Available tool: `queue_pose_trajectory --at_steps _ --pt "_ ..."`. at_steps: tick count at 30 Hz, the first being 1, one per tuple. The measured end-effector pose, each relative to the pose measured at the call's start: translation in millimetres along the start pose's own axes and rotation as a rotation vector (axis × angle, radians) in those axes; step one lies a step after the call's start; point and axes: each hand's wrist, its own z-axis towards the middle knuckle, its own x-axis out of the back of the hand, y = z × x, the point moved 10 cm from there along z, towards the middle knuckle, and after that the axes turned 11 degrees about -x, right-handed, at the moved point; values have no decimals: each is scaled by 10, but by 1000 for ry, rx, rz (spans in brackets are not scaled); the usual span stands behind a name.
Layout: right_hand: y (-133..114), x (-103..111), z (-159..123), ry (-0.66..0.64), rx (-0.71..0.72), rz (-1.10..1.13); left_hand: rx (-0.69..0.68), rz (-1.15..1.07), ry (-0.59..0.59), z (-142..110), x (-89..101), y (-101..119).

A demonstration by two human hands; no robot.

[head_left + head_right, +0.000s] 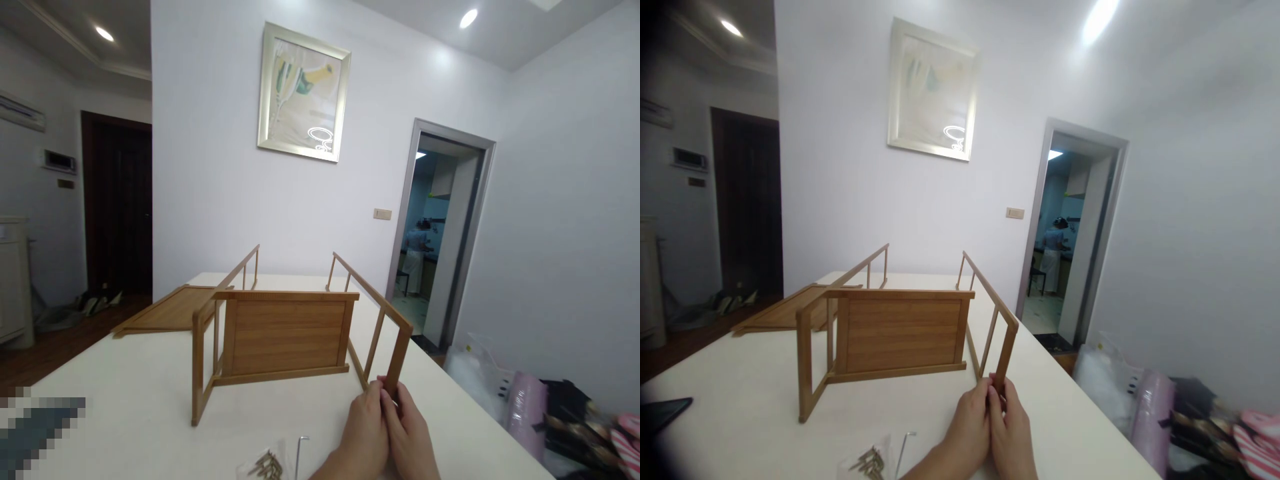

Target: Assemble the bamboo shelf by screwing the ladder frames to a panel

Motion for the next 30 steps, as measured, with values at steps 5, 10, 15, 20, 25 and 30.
queue_pose_trajectory --at_steps 5,10,15,20,25,30 --pt "-5 53 -35 34 -1 -67 -24 -27 -3 0 -21 -19" --pt "-66 11 -57 -25 13 -37 -1 38 37 -5 30 -53" --pt "-44 18 -78 -12 16 -2 23 97 12 -18 25 -54" --pt "-48 17 -108 -23 37 12 29 170 -14 -19 -1 -119" --pt "-71 -18 -116 -71 44 65 24 257 -14 -40 13 -109" --pt "-68 -56 -72 -89 42 112 17 196 -12 -27 22 -107"
